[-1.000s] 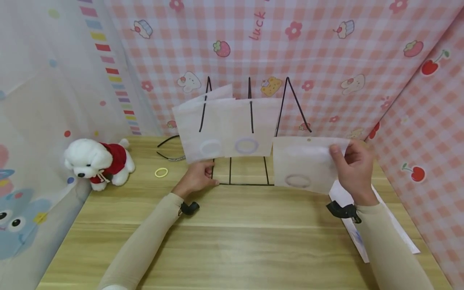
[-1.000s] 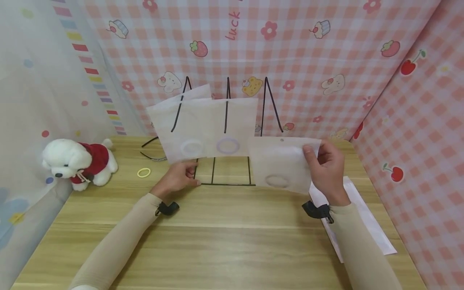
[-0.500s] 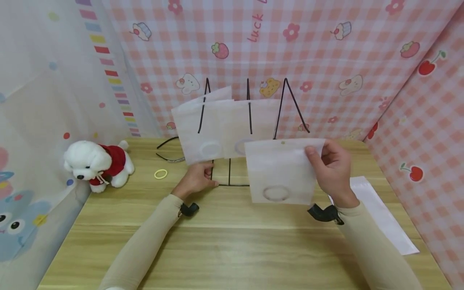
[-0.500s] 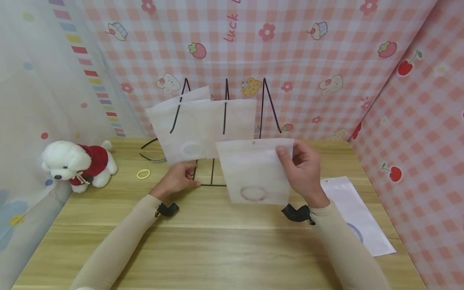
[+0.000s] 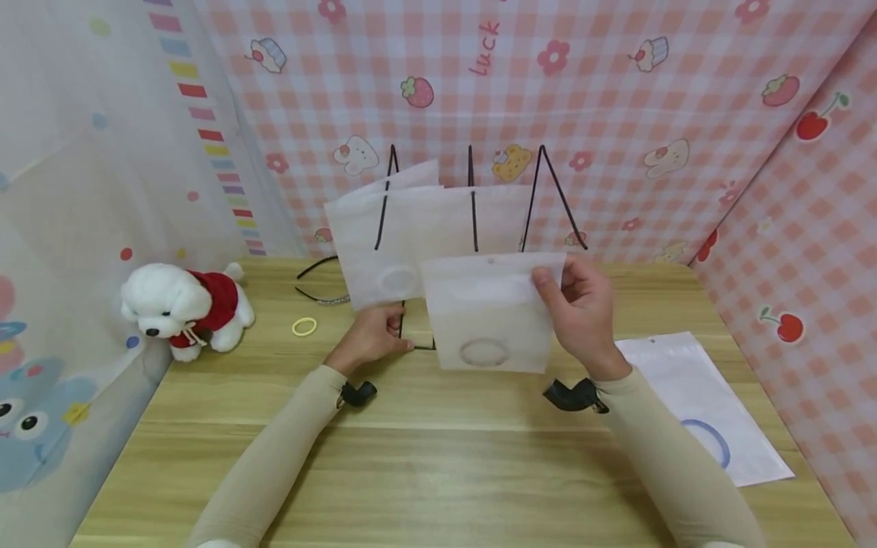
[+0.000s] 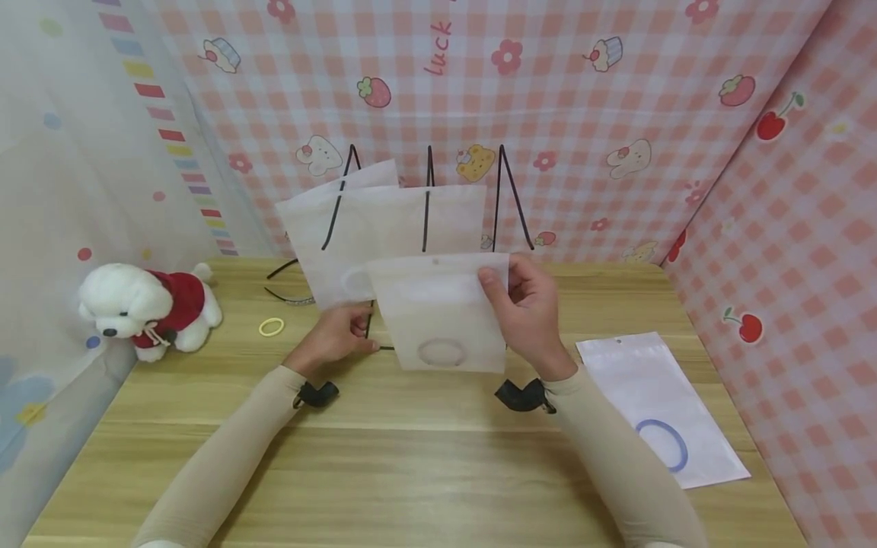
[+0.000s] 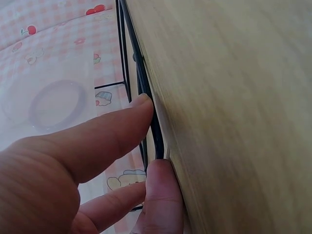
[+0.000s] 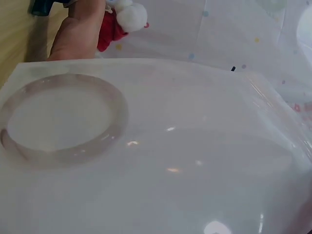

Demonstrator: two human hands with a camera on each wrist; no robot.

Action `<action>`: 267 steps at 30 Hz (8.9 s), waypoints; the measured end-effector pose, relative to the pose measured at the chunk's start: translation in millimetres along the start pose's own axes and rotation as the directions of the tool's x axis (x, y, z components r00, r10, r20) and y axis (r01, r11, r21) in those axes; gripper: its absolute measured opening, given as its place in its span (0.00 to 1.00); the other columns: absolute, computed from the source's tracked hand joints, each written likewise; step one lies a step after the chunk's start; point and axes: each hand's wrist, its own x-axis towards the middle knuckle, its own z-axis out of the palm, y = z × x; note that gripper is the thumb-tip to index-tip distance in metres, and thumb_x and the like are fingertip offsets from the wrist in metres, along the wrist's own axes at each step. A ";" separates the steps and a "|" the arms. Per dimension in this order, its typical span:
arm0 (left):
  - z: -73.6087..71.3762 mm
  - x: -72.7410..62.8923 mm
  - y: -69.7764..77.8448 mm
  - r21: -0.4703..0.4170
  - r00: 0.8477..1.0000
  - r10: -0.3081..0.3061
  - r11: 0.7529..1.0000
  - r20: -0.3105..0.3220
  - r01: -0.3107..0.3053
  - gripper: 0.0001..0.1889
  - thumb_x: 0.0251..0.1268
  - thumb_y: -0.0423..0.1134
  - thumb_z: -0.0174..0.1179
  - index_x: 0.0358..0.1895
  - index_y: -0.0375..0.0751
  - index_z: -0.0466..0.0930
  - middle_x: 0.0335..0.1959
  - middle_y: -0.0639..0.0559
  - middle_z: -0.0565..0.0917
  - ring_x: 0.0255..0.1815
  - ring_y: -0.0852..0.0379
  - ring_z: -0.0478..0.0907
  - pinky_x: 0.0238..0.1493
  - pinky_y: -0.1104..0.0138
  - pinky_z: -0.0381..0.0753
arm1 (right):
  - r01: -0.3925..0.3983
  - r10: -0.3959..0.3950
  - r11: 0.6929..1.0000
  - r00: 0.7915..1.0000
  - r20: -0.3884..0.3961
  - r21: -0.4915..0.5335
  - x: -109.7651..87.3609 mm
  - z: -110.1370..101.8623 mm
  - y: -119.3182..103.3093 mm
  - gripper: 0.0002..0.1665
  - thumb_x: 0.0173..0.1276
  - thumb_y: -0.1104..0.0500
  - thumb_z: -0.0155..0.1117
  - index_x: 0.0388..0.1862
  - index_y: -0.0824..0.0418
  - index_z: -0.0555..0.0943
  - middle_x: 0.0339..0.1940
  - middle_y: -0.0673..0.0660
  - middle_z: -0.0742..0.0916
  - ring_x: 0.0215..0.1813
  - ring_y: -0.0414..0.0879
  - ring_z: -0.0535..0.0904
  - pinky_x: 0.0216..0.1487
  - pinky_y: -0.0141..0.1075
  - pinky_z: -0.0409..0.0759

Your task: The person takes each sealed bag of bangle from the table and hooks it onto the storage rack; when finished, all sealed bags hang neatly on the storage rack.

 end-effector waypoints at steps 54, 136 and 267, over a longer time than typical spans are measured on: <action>-1.9 0.0 2.8 0.001 1.000 -0.016 1.000 0.018 0.016 0.25 0.56 0.35 0.80 0.55 0.31 0.81 0.32 0.50 0.74 0.33 0.58 0.71 0.48 0.61 0.75 | -0.111 0.091 0.984 0.986 -0.139 -0.140 67.9 40.3 72.8 0.18 0.82 0.52 0.63 0.52 0.68 0.83 0.41 0.60 0.89 0.34 0.42 0.82 0.33 0.30 0.82; 2.3 -1.9 -1.5 0.032 1.000 -0.011 0.999 -0.013 0.011 0.35 0.55 0.37 0.81 0.66 0.30 0.79 0.38 0.47 0.79 0.36 0.57 0.76 0.51 0.59 0.80 | -0.422 0.788 0.277 0.614 -0.048 -0.863 -64.4 -264.5 64.1 0.65 0.68 0.38 0.74 0.84 0.74 0.50 0.78 0.84 0.59 0.76 0.84 0.52 0.68 0.79 0.59; -0.2 1.5 -3.3 0.014 1.000 -0.015 1.000 0.006 0.015 0.39 0.55 0.37 0.81 0.70 0.29 0.76 0.35 0.50 0.77 0.36 0.57 0.73 0.51 0.59 0.77 | -0.268 0.285 0.928 0.958 0.031 -0.261 42.9 -96.4 -11.6 0.08 0.79 0.59 0.65 0.52 0.59 0.80 0.41 0.49 0.89 0.38 0.39 0.85 0.39 0.28 0.86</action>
